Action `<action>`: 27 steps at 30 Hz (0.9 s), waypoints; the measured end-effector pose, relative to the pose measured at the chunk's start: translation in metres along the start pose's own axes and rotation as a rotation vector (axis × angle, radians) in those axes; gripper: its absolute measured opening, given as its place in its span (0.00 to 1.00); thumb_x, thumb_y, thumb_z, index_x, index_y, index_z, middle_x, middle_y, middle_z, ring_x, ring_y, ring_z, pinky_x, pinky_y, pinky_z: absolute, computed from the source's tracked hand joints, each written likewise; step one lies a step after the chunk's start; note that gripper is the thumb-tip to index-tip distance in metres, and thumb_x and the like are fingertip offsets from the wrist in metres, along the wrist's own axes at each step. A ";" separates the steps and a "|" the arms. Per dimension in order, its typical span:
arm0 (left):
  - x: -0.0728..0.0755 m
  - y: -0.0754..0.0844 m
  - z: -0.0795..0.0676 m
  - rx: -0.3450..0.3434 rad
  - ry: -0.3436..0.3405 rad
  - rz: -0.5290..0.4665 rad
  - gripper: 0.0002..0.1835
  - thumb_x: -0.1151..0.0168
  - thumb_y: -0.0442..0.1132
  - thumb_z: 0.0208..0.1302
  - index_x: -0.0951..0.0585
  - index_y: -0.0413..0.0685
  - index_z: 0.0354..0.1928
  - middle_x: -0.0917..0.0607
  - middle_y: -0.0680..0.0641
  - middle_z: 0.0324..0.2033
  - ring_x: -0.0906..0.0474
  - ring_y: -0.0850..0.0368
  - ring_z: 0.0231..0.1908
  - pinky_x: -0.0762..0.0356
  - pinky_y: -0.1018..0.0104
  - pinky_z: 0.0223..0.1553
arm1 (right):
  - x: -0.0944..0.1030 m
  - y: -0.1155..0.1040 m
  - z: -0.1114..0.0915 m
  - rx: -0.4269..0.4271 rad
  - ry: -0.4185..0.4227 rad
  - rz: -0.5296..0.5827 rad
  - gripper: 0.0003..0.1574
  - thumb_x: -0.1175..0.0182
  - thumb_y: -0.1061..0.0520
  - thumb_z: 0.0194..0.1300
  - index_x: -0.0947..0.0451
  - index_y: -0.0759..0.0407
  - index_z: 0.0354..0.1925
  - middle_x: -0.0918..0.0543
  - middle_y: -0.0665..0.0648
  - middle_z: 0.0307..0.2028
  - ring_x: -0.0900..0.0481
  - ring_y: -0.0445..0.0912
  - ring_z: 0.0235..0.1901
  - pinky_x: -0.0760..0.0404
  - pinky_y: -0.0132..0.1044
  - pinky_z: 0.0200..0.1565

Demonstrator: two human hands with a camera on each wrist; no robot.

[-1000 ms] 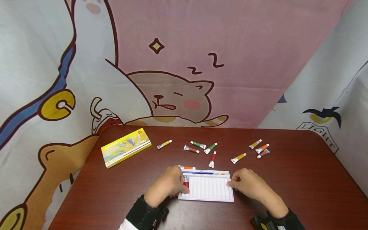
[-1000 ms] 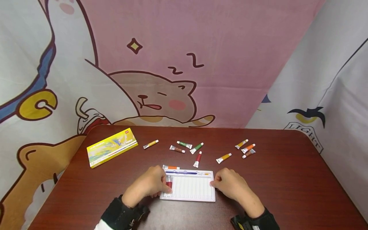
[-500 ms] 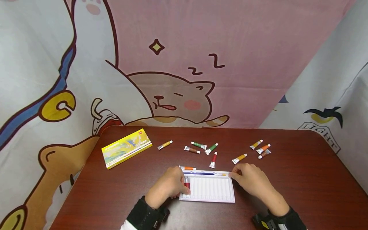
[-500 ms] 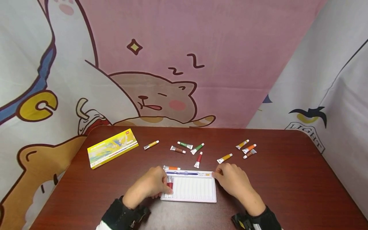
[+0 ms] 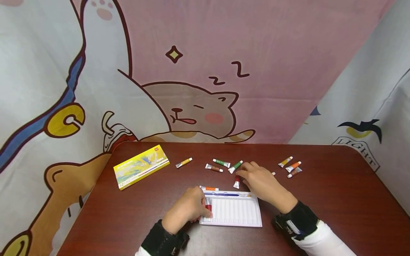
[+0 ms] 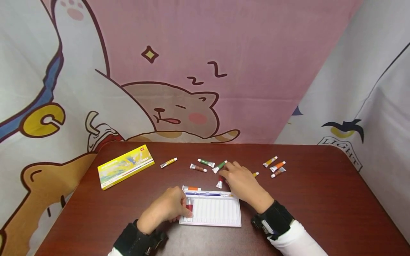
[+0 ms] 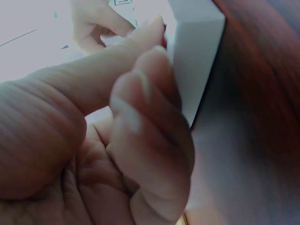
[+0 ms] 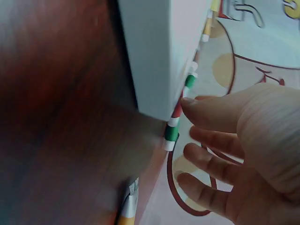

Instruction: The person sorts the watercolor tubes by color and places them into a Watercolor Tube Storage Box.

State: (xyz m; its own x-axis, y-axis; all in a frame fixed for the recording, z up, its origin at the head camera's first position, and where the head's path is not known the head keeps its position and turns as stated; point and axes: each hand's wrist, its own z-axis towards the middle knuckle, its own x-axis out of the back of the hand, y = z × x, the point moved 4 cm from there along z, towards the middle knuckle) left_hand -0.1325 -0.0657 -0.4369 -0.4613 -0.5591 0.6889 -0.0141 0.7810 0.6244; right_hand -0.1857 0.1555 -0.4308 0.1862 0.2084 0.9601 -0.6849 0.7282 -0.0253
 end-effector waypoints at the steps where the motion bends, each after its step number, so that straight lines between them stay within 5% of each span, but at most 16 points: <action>1: 0.000 0.000 0.000 -0.003 0.001 -0.002 0.19 0.23 0.40 0.40 0.27 0.47 0.10 0.30 0.54 0.05 0.33 0.61 0.07 0.40 0.71 0.08 | -0.002 0.000 0.003 0.023 -0.006 -0.009 0.18 0.32 0.62 0.52 0.18 0.54 0.44 0.22 0.52 0.40 0.29 0.46 0.39 0.22 0.41 0.32; 13: 0.000 0.002 -0.002 -0.061 0.038 0.022 0.20 0.23 0.40 0.40 0.27 0.49 0.08 0.31 0.55 0.03 0.33 0.62 0.06 0.41 0.70 0.08 | -0.010 0.008 0.005 0.031 -0.026 -0.078 0.07 0.30 0.60 0.50 0.18 0.56 0.31 0.20 0.52 0.28 0.30 0.47 0.31 0.25 0.40 0.29; 20: 0.002 0.006 -0.003 -0.103 0.074 0.095 0.22 0.22 0.42 0.39 0.29 0.51 0.06 0.33 0.57 0.06 0.35 0.61 0.10 0.43 0.70 0.11 | 0.000 0.011 -0.001 -0.172 -0.057 0.081 0.09 0.32 0.55 0.55 0.19 0.55 0.35 0.21 0.48 0.30 0.29 0.43 0.34 0.24 0.40 0.32; 27: 0.009 0.019 -0.008 -0.177 0.198 0.119 0.19 0.26 0.46 0.44 0.28 0.54 0.11 0.29 0.57 0.10 0.35 0.61 0.15 0.40 0.68 0.15 | 0.022 -0.009 -0.008 -0.265 0.053 0.184 0.10 0.32 0.53 0.54 0.20 0.52 0.37 0.23 0.44 0.29 0.32 0.38 0.30 0.28 0.35 0.24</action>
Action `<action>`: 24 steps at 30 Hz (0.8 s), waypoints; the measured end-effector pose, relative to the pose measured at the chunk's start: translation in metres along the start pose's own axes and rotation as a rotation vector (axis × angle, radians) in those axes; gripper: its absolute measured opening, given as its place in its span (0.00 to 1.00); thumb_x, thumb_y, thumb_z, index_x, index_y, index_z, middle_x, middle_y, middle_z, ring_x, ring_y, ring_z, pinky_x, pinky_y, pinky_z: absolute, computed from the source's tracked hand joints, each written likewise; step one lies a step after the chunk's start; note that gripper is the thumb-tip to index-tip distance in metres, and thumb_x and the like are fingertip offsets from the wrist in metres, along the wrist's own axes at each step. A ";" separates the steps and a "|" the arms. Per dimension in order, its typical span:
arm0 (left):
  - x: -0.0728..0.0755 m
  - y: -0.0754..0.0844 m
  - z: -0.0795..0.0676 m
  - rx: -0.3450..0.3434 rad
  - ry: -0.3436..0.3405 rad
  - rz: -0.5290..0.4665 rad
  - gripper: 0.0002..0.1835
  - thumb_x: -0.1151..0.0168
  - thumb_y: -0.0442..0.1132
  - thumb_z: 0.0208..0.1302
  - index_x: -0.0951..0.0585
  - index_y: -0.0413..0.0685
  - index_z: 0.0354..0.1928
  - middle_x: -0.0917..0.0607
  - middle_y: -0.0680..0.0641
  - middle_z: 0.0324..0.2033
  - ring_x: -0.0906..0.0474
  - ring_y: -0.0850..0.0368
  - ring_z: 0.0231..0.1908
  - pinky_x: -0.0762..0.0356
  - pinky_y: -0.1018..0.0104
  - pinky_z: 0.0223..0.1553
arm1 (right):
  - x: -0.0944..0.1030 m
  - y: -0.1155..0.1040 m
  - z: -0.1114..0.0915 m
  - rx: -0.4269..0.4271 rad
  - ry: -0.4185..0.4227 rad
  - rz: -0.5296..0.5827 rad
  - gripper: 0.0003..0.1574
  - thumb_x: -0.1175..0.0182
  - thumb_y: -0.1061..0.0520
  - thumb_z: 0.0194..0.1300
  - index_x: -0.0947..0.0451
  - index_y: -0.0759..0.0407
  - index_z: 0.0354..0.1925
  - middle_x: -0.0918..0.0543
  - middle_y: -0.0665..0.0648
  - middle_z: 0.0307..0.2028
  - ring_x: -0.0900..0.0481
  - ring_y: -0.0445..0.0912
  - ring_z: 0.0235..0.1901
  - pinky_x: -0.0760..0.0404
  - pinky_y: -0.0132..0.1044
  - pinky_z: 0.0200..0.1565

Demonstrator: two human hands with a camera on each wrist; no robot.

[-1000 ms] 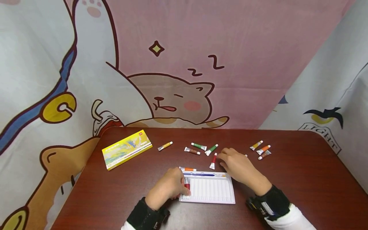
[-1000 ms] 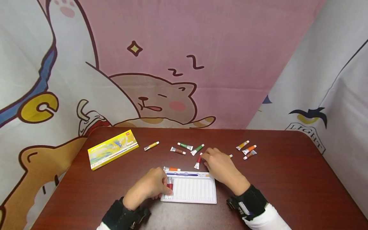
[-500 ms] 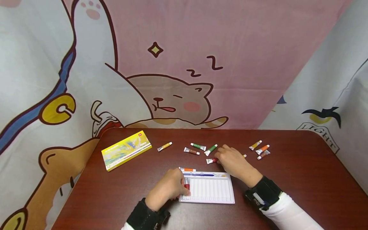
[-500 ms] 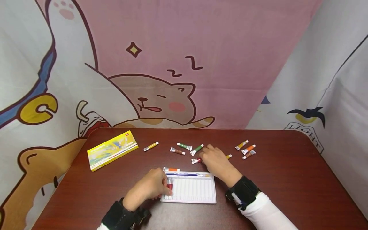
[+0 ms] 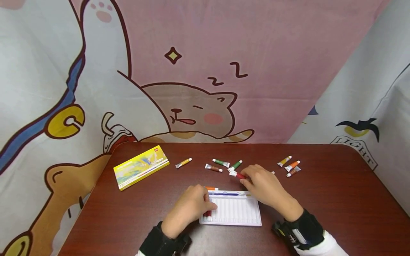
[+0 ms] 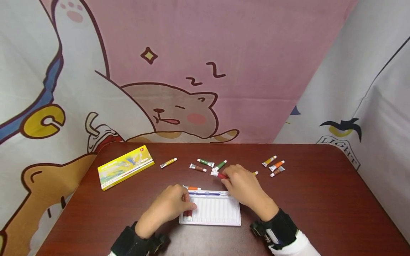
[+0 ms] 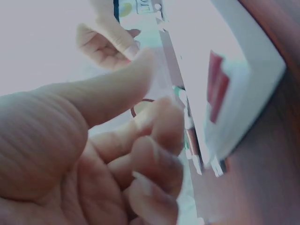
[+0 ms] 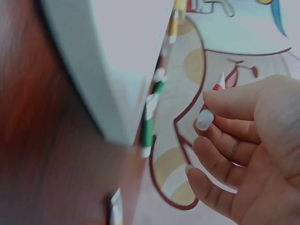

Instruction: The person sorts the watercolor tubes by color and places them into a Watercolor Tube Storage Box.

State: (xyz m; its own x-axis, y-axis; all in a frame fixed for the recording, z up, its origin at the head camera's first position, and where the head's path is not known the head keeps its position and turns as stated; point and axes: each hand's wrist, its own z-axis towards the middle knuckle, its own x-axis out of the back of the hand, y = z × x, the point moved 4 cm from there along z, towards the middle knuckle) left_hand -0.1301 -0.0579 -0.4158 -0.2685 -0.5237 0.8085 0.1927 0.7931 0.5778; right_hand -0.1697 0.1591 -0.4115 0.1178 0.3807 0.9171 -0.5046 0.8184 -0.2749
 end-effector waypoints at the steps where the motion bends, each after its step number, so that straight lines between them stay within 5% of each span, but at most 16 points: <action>1: 0.001 0.002 0.000 -0.003 0.019 -0.001 0.17 0.26 0.46 0.45 0.27 0.54 0.13 0.29 0.57 0.10 0.34 0.61 0.15 0.39 0.67 0.15 | 0.002 -0.004 -0.002 -0.004 0.016 0.009 0.10 0.33 0.53 0.54 0.20 0.51 0.36 0.23 0.43 0.29 0.32 0.38 0.29 0.29 0.34 0.24; 6: 0.002 0.015 0.000 -0.074 0.141 -0.023 0.07 0.29 0.43 0.50 0.18 0.51 0.27 0.22 0.56 0.18 0.29 0.61 0.21 0.32 0.65 0.20 | 0.009 -0.022 -0.012 -0.028 0.075 0.070 0.10 0.32 0.51 0.53 0.20 0.49 0.36 0.23 0.41 0.29 0.33 0.36 0.27 0.31 0.33 0.21; 11: -0.002 0.025 0.000 -0.168 0.216 -0.132 0.09 0.33 0.45 0.56 0.15 0.50 0.37 0.18 0.56 0.26 0.28 0.65 0.23 0.29 0.69 0.23 | 0.011 -0.035 -0.021 -0.038 0.132 0.139 0.11 0.30 0.53 0.50 0.20 0.46 0.33 0.22 0.40 0.29 0.29 0.34 0.30 0.25 0.35 0.24; 19: -0.007 0.032 0.000 -0.226 0.273 -0.277 0.06 0.35 0.47 0.59 0.13 0.56 0.34 0.17 0.61 0.23 0.33 0.68 0.17 0.36 0.74 0.17 | 0.009 -0.048 -0.033 -0.036 0.196 0.266 0.11 0.29 0.53 0.51 0.21 0.44 0.33 0.23 0.38 0.29 0.28 0.34 0.30 0.25 0.33 0.27; 24: -0.007 0.035 -0.001 -0.198 0.275 -0.401 0.06 0.36 0.46 0.60 0.14 0.57 0.30 0.23 0.62 0.15 0.38 0.69 0.14 0.41 0.75 0.14 | 0.010 -0.054 -0.037 -0.047 0.229 0.338 0.11 0.30 0.54 0.51 0.21 0.44 0.33 0.24 0.37 0.28 0.28 0.35 0.28 0.25 0.33 0.26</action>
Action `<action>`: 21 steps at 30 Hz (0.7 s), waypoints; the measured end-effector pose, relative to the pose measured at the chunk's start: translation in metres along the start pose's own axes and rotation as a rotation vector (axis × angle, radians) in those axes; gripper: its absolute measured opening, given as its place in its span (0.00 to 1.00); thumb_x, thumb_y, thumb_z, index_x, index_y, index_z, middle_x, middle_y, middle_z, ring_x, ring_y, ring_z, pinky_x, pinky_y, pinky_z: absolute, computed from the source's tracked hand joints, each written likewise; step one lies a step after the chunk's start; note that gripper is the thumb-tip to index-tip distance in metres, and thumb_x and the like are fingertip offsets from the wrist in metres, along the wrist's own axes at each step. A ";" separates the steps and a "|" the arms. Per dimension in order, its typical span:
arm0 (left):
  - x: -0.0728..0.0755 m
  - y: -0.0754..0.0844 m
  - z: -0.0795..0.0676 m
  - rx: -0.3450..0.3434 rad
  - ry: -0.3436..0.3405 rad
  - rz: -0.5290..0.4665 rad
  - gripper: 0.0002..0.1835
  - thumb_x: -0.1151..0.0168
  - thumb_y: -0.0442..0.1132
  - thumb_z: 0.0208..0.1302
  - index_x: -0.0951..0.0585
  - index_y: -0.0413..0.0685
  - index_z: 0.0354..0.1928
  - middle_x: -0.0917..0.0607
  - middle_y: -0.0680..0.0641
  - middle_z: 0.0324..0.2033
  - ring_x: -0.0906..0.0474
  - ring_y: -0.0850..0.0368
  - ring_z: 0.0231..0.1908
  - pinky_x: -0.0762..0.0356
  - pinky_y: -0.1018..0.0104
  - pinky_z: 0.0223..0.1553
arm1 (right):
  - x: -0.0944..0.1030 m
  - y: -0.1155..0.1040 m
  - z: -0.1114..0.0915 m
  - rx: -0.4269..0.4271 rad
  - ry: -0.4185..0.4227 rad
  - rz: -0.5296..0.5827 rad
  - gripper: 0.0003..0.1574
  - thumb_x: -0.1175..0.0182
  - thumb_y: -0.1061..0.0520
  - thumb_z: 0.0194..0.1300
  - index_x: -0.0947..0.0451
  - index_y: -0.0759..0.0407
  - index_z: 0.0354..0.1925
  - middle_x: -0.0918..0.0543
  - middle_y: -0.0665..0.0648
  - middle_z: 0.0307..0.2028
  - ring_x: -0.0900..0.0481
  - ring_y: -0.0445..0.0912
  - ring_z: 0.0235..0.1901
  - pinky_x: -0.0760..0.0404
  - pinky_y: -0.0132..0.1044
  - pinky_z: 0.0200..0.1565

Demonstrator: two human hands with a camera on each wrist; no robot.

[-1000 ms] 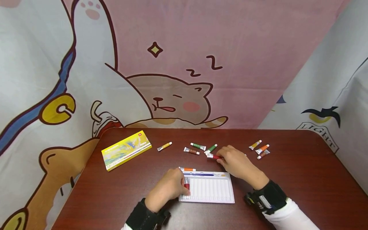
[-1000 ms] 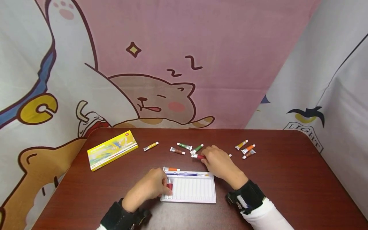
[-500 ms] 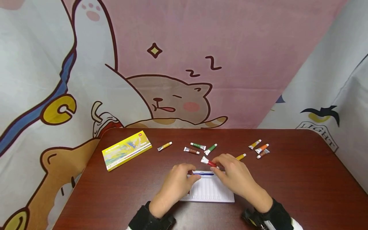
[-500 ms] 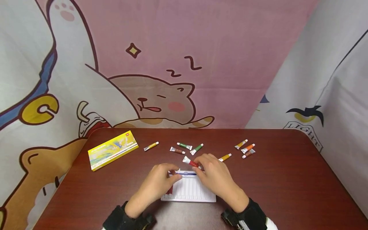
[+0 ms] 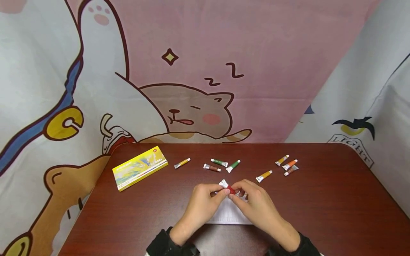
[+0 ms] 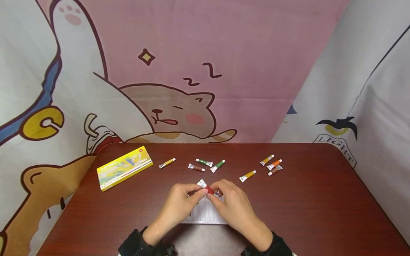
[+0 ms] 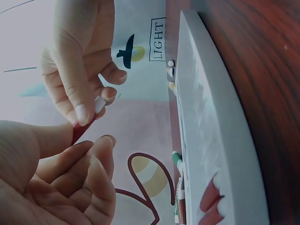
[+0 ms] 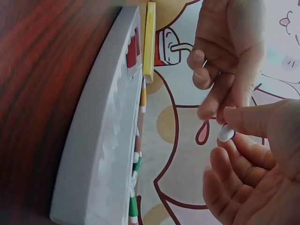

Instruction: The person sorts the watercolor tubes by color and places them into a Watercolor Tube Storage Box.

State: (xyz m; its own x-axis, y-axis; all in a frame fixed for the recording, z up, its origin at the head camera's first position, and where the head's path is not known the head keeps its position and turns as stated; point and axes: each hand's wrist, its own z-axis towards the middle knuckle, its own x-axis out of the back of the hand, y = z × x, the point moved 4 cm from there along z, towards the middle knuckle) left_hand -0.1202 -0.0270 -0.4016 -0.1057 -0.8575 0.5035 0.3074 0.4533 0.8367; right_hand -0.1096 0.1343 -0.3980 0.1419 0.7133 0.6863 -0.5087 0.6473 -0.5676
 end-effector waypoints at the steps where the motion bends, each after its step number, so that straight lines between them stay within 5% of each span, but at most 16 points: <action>1: 0.000 0.000 0.000 0.014 0.004 -0.020 0.06 0.37 0.47 0.60 0.14 0.58 0.29 0.25 0.62 0.13 0.39 0.69 0.13 0.42 0.75 0.14 | 0.000 -0.001 -0.001 -0.003 0.004 0.014 0.11 0.29 0.55 0.51 0.21 0.44 0.33 0.25 0.37 0.28 0.28 0.35 0.28 0.25 0.34 0.26; 5: -0.001 0.000 -0.001 0.045 0.004 -0.067 0.07 0.37 0.48 0.61 0.15 0.60 0.26 0.30 0.62 0.10 0.41 0.70 0.11 0.46 0.75 0.11 | -0.002 -0.004 -0.002 0.009 0.014 0.055 0.13 0.30 0.56 0.51 0.22 0.42 0.34 0.25 0.37 0.27 0.28 0.34 0.28 0.24 0.35 0.26; 13: 0.002 -0.001 -0.001 0.034 0.023 -0.091 0.07 0.37 0.44 0.60 0.15 0.56 0.26 0.19 0.56 0.17 0.32 0.66 0.16 0.36 0.74 0.16 | 0.007 0.002 0.000 0.013 -0.011 0.008 0.09 0.31 0.53 0.53 0.20 0.46 0.34 0.22 0.37 0.29 0.28 0.33 0.27 0.25 0.34 0.25; 17: 0.006 -0.002 0.002 0.032 0.047 -0.078 0.06 0.35 0.41 0.58 0.15 0.55 0.24 0.17 0.56 0.18 0.28 0.67 0.18 0.31 0.73 0.18 | 0.021 0.018 0.004 -0.090 -0.077 -0.120 0.04 0.32 0.54 0.55 0.19 0.46 0.31 0.22 0.39 0.26 0.30 0.34 0.22 0.28 0.34 0.22; 21: 0.011 -0.004 0.004 0.033 0.078 -0.002 0.06 0.35 0.39 0.56 0.16 0.57 0.22 0.18 0.60 0.18 0.27 0.68 0.18 0.29 0.72 0.18 | 0.031 0.040 0.004 -0.266 -0.254 -0.226 0.07 0.34 0.52 0.57 0.20 0.47 0.24 0.27 0.42 0.16 0.36 0.37 0.15 0.36 0.35 0.18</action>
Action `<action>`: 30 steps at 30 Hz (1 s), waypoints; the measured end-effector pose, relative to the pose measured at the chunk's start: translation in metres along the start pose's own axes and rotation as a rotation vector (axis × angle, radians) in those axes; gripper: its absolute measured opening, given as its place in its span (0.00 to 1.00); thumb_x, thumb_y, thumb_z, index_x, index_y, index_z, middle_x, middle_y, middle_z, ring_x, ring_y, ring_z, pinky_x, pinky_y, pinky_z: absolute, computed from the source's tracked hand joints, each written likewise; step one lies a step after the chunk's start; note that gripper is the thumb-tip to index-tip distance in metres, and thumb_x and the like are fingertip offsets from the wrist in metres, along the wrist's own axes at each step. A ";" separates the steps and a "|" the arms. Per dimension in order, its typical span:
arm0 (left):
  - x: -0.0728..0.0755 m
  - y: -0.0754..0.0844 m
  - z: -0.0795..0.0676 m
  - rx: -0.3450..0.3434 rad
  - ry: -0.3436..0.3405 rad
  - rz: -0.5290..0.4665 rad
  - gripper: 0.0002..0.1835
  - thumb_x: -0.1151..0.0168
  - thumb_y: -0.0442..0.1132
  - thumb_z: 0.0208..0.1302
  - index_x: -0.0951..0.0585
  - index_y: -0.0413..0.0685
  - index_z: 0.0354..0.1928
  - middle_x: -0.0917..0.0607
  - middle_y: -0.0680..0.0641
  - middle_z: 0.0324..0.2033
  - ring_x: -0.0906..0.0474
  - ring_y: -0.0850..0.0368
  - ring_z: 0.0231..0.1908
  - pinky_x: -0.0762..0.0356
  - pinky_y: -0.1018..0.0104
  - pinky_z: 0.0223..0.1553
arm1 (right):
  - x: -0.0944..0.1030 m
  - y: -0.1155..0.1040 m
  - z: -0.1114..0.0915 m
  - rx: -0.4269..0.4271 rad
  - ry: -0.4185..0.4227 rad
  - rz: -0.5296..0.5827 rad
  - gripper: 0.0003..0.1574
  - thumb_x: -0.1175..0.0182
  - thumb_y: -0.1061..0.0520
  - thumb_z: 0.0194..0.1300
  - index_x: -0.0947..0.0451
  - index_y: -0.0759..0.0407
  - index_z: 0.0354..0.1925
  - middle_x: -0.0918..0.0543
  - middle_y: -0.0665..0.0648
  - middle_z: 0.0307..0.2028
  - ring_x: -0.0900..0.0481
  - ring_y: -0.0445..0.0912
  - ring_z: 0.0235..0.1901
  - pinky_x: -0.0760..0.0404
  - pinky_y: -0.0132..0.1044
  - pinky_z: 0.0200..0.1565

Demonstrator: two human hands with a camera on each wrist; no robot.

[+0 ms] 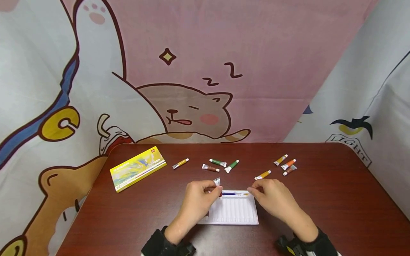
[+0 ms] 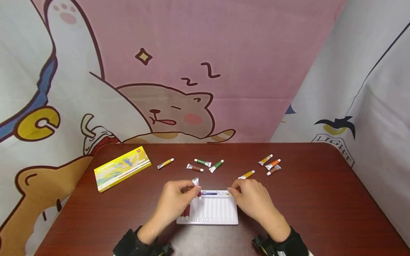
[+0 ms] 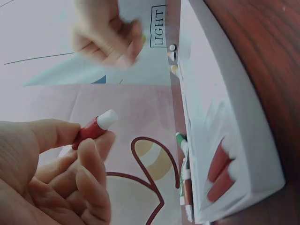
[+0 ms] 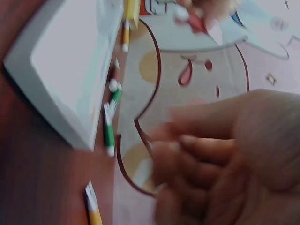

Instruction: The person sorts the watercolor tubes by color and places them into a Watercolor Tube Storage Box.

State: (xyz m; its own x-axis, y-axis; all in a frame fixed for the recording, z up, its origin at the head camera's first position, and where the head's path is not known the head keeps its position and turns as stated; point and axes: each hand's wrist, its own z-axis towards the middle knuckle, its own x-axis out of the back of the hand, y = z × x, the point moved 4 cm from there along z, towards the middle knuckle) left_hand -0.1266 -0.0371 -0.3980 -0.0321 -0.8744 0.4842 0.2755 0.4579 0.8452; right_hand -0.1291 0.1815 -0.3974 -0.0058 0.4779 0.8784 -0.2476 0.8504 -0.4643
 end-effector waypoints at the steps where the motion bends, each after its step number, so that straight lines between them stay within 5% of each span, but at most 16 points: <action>1: 0.002 0.000 0.000 0.004 0.004 0.020 0.06 0.35 0.39 0.56 0.16 0.57 0.22 0.18 0.61 0.17 0.29 0.68 0.17 0.31 0.72 0.17 | 0.000 0.005 0.000 -0.041 -0.057 -0.013 0.10 0.35 0.52 0.57 0.22 0.48 0.21 0.30 0.43 0.13 0.38 0.38 0.14 0.39 0.35 0.17; 5: 0.006 -0.003 0.001 0.034 -0.004 0.099 0.09 0.34 0.39 0.55 0.18 0.56 0.19 0.24 0.62 0.12 0.36 0.70 0.12 0.40 0.74 0.13 | 0.000 0.018 -0.004 -0.146 -0.213 -0.041 0.21 0.36 0.50 0.58 0.28 0.48 0.12 0.37 0.44 0.10 0.40 0.39 0.11 0.44 0.33 0.16; 13: 0.007 -0.011 -0.004 0.134 -0.112 0.347 0.21 0.37 0.40 0.52 0.30 0.59 0.05 0.37 0.63 0.03 0.40 0.66 0.08 0.49 0.69 0.11 | -0.010 0.022 -0.006 -0.168 -0.310 -0.112 0.20 0.36 0.49 0.57 0.27 0.47 0.12 0.34 0.44 0.10 0.37 0.40 0.13 0.41 0.35 0.17; 19: 0.004 -0.017 -0.007 0.194 -0.174 0.443 0.27 0.35 0.42 0.48 0.39 0.60 0.01 0.43 0.62 0.03 0.41 0.64 0.10 0.52 0.67 0.12 | -0.017 0.022 -0.007 -0.157 -0.337 -0.127 0.15 0.35 0.50 0.57 0.24 0.46 0.16 0.30 0.45 0.12 0.35 0.41 0.15 0.37 0.38 0.18; 30: -0.002 -0.028 -0.009 0.245 -0.206 0.512 0.20 0.35 0.42 0.42 0.32 0.58 0.02 0.37 0.61 0.04 0.38 0.61 0.10 0.46 0.66 0.09 | -0.023 0.022 -0.007 -0.139 -0.347 -0.121 0.13 0.35 0.51 0.56 0.23 0.45 0.17 0.29 0.45 0.13 0.34 0.42 0.15 0.36 0.38 0.18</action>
State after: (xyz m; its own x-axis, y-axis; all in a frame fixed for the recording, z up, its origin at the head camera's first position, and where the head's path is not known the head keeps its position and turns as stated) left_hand -0.1260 -0.0501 -0.4246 -0.1458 -0.4947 0.8567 0.0764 0.8578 0.5083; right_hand -0.1280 0.1907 -0.4286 -0.3181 0.2896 0.9028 -0.1329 0.9292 -0.3449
